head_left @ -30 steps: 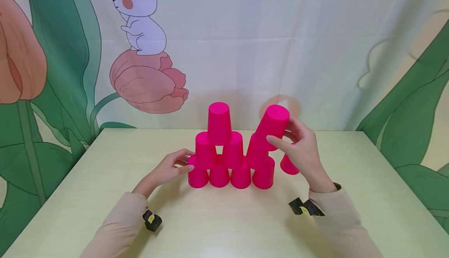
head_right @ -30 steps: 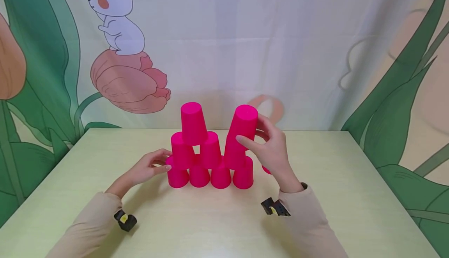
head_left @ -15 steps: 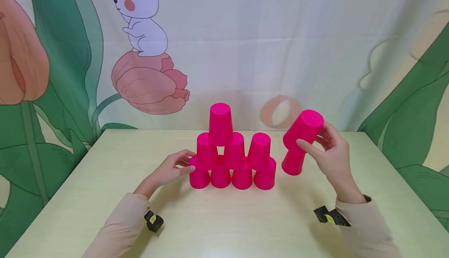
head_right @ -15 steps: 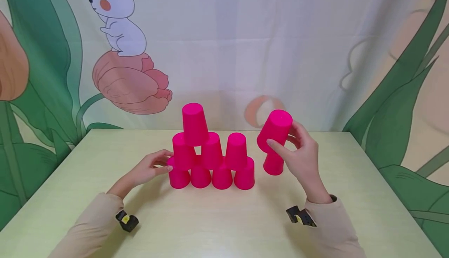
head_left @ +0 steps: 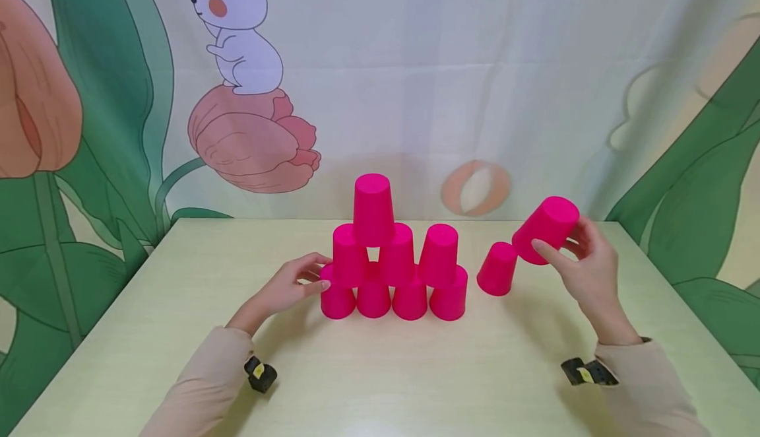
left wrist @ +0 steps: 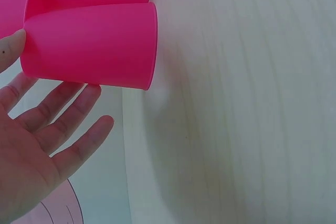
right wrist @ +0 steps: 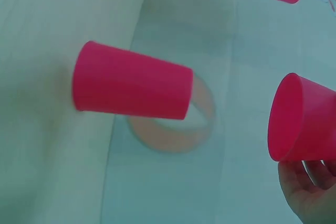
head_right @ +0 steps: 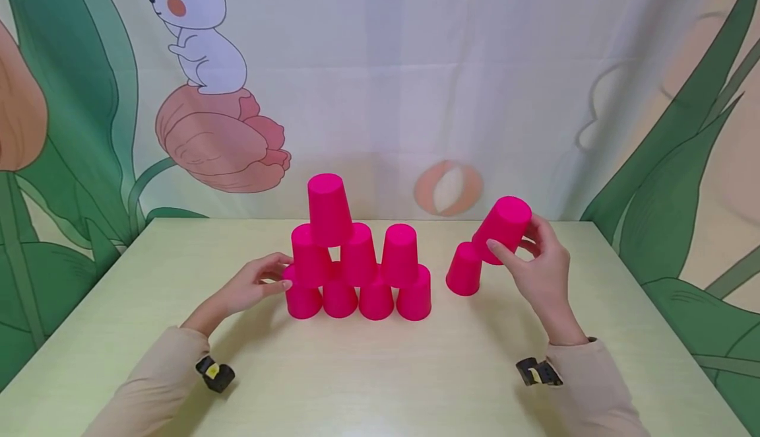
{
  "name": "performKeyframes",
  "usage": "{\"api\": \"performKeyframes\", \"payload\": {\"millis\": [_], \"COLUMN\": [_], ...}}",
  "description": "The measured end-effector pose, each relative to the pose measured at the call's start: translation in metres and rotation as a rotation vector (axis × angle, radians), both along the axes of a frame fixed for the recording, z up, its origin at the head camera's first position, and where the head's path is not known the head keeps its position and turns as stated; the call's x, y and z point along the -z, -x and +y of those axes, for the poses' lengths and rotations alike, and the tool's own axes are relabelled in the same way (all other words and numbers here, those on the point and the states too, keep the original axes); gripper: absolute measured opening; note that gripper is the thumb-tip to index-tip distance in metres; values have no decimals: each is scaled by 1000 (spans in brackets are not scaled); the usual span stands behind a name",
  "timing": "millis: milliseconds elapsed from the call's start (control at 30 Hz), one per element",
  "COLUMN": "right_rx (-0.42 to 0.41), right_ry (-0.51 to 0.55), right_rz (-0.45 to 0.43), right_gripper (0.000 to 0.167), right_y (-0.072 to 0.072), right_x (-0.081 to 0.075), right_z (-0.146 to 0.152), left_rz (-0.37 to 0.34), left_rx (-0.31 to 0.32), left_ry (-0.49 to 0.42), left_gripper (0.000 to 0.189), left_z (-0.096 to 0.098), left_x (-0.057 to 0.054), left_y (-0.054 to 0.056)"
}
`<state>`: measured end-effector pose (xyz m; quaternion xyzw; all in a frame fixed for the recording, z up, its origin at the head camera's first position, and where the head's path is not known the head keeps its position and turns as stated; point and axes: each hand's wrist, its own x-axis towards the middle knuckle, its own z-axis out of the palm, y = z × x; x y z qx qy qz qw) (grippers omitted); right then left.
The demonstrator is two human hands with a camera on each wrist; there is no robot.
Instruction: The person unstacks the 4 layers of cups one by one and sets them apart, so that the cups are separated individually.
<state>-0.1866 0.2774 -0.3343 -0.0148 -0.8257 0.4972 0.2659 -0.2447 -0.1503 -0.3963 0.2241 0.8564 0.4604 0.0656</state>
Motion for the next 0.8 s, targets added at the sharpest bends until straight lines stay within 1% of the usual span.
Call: {"api": "performKeyframes", "payload": {"millis": [233, 333, 367, 400, 433, 500, 567, 600, 633, 667, 733, 800], "right_rx": [53, 69, 72, 75, 78, 95, 104, 107, 112, 111, 94, 70], "right_ry": [-20, -20, -8, 0, -10, -41, -81, -112, -136, -141, -142, -145], "right_rz": [-72, -129, -134, -159, -165, -178, -174, -193, -192, -209, -244, -282], "right_gripper": [62, 65, 64, 66, 68, 72, 77, 82, 85, 88, 94, 98], "right_y": [5, 10, 16, 21, 32, 59, 84, 92, 100, 103, 101, 98], "right_x": [10, 15, 24, 30, 45, 81, 117, 127, 140, 144, 143, 142], "right_z": [13, 18, 25, 31, 42, 70, 95, 102, 111, 113, 111, 108], "left_rz": [2, 2, 3, 2, -1, -4, -7, -7, -7, -4, -5, -5], "left_rx": [-4, -3, -2, 0, 1, 3, 2, 3, 0, 1, -6, -10], "left_ry": [-2, -1, -1, -5, -4, -3, -4, -4, 1, 2, 2, 5], "left_gripper": [37, 38, 38, 38, 38, 37, 38, 38, 38, 38, 39, 39], "left_z": [-1, -1, -1, -1, 1, 3, 3, 3, 3, 2, 0, 0], "left_x": [1, 1, 1, 1, -3, -11, -12, -11, -11, -8, 0, 0], "left_y": [0, 0, -1, -1, -4, -10, -10, -10, -9, -7, -1, 0]}}
